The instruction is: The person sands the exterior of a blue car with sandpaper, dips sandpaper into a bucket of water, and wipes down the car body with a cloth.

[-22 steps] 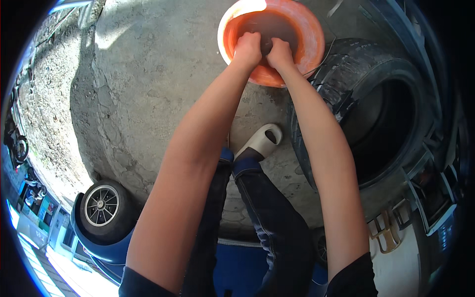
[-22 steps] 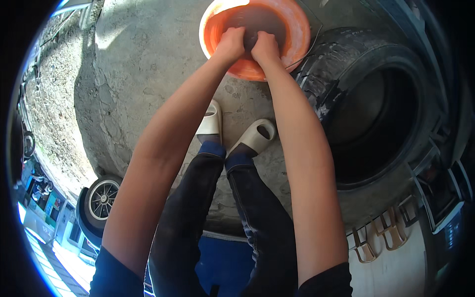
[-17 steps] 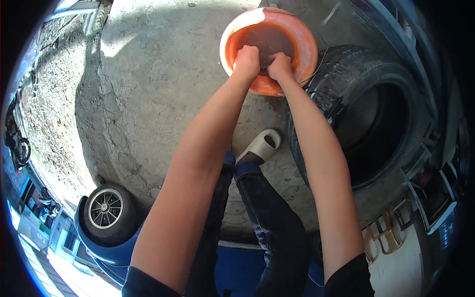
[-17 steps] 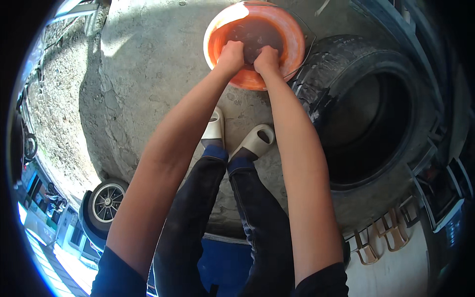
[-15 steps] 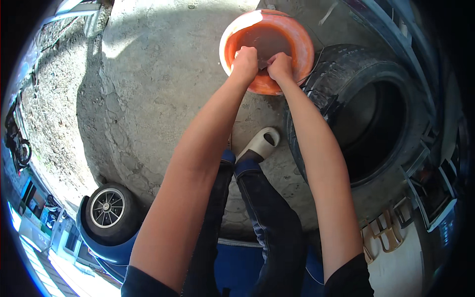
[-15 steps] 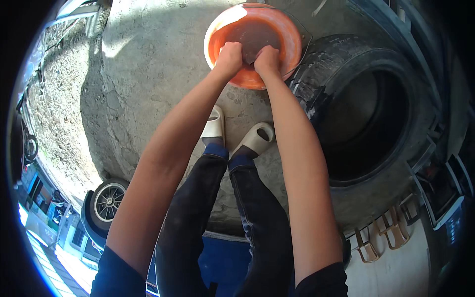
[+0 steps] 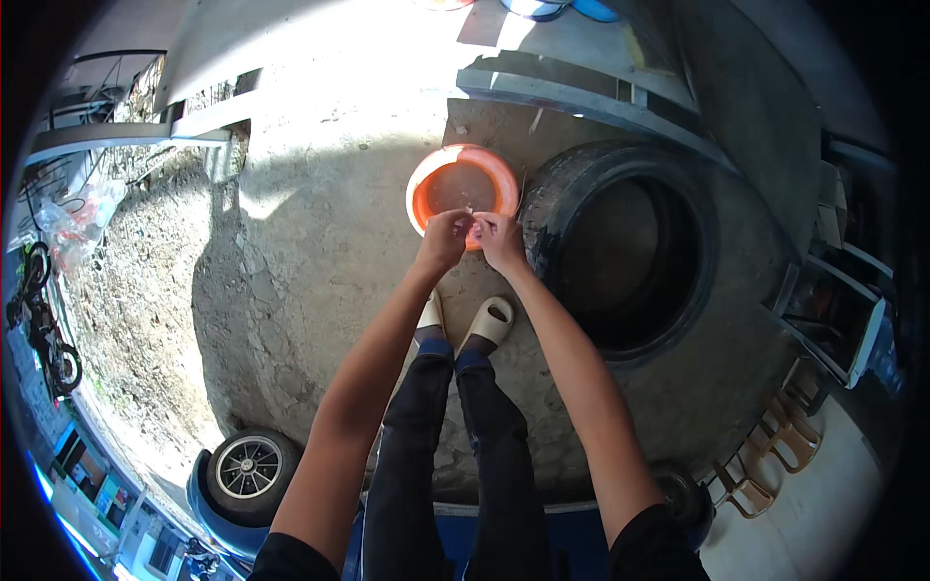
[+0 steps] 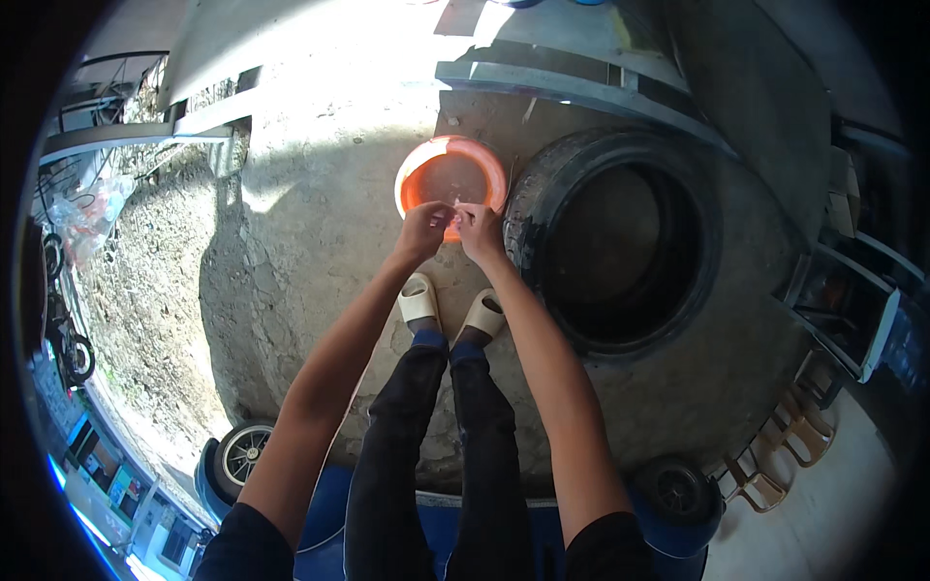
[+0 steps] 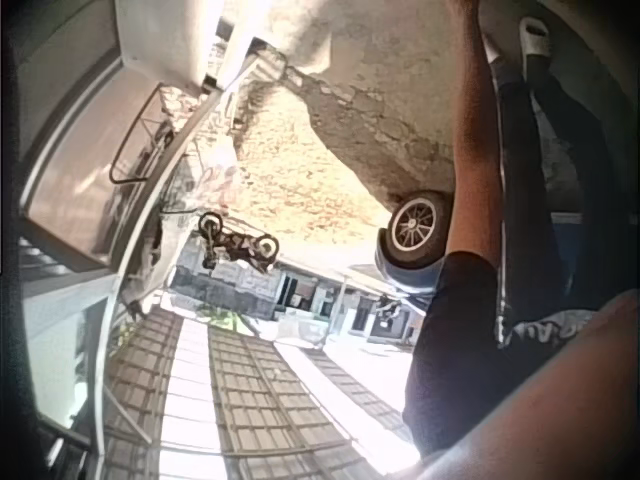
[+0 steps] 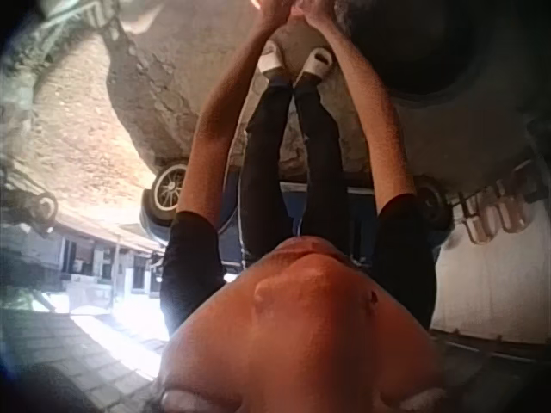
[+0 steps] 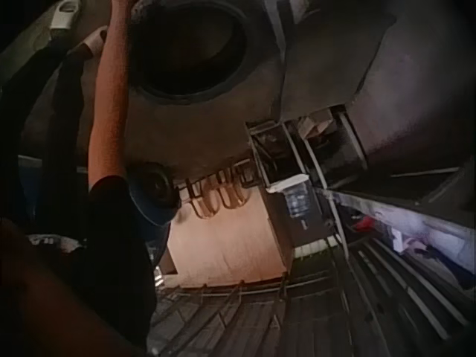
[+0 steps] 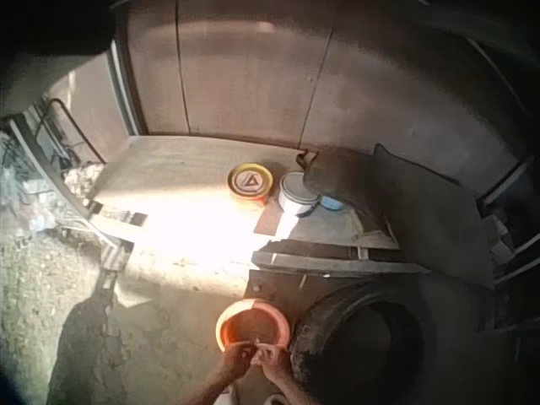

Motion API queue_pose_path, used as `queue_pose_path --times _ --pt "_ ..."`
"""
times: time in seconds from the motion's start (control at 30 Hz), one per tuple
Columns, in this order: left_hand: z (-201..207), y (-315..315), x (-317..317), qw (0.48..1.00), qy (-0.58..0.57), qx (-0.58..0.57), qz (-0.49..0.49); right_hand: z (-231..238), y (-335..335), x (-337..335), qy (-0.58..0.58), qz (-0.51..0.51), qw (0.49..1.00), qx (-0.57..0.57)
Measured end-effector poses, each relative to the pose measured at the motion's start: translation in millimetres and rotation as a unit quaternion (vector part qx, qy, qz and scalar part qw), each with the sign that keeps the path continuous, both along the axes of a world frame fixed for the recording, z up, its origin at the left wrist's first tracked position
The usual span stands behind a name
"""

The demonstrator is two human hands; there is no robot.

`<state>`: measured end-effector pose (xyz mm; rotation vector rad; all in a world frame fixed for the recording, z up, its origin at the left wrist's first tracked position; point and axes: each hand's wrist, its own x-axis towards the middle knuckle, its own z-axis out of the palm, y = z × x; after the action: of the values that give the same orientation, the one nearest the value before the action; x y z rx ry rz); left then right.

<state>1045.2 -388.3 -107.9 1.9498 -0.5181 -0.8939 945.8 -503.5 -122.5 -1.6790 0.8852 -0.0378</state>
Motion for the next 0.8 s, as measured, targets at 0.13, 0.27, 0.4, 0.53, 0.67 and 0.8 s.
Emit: queue_pose_path --times 0.13,0.27,0.4,0.53,0.67,0.8 --pt "124 -20 -17 0.999 0.032 -0.042 -0.007 126 -17 -18 -0.032 -0.038 0.999 0.011" --pt "275 -58 -10 0.985 -0.044 -0.113 -0.121 272 -44 -30 -0.105 -0.063 0.993 -0.004" --pt "419 -103 3 0.976 -0.034 -0.157 -0.148 405 -80 -43 -0.189 -0.064 0.979 -0.051" --pt "536 -139 18 0.967 -0.064 -0.154 -0.194 503 -104 -40 -0.235 -0.081 0.964 -0.09" --pt "612 -161 40 0.949 -0.106 -0.216 -0.205 575 -135 -27 -0.247 -0.081 0.962 -0.085" --pt "662 -200 81 0.926 -0.209 -0.277 -0.145 642 -190 -4 -0.283 -0.093 0.939 -0.171"
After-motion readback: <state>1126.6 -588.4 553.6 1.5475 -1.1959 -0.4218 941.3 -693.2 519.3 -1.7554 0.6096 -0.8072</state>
